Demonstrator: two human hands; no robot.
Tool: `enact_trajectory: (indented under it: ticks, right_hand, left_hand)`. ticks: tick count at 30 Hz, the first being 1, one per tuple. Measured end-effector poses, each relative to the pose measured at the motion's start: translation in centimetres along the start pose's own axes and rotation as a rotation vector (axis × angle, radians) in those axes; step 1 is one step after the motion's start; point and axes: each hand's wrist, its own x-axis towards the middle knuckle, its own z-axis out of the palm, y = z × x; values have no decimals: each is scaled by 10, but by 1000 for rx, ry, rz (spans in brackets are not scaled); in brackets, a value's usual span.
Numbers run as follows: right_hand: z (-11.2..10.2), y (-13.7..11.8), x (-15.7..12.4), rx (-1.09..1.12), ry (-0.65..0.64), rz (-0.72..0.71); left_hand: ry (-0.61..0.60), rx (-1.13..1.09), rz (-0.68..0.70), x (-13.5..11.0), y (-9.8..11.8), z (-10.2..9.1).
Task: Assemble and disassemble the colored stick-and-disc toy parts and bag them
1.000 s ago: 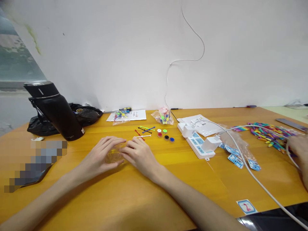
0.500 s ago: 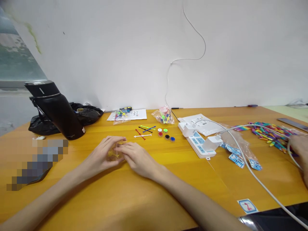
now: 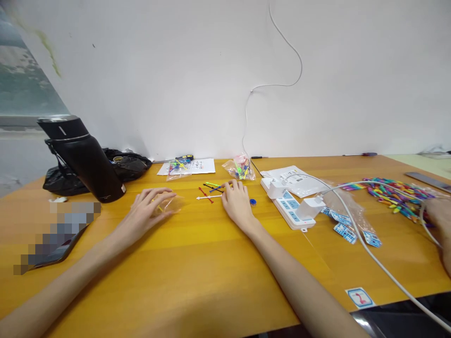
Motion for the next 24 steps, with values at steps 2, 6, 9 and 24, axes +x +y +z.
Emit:
enact_trajectory:
  ticks: [2,6,9,24]
  right_hand:
    - [3,8,0,-93,-36,38]
    - [4,12,0,-104,-105,55]
    - [6,12,2,-45,-124,40]
    - [-21,-57,-12,800,-16,-359]
  left_hand:
    - [16,-14,-40,-1,-5,0]
    - [45,-62,-141,-2,-10,-2]
    - [63,-85,-159,-1,-13,0]
    - [1,-860,-313,-2,47,1]
